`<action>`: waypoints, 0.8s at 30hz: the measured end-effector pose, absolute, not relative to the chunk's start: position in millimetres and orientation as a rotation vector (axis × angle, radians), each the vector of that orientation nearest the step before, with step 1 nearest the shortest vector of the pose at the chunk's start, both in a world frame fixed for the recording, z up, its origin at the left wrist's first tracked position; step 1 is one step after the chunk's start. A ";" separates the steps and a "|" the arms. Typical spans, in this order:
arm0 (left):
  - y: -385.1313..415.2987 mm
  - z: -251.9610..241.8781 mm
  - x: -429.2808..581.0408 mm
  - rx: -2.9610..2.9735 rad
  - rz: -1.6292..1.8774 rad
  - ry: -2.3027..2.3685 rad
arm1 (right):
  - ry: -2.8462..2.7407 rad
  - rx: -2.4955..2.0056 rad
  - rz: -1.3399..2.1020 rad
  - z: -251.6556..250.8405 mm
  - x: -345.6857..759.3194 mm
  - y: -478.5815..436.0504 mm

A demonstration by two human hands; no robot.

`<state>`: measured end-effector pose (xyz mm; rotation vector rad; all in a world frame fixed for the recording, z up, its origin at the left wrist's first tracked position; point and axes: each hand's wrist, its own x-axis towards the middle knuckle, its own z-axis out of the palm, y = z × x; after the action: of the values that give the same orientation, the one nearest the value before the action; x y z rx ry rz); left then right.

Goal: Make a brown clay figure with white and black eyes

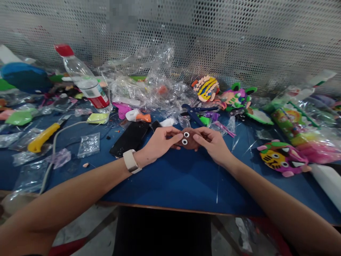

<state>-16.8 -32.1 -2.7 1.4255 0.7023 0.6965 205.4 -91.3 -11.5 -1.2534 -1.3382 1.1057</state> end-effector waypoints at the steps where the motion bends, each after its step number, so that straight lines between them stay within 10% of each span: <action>1: -32.0 -2.6 -16.7 1.405 0.690 0.702 | -1.319 -1.248 1.089 -12.5 205.8 -90.8; 24: -33.5 1.2 -17.5 1.635 0.613 0.640 | -1.320 -1.209 1.013 -16.8 205.8 -89.2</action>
<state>-17.5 -33.5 1.2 1.6355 0.6404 0.6127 205.8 -89.2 -16.8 -1.2085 -1.3202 1.0125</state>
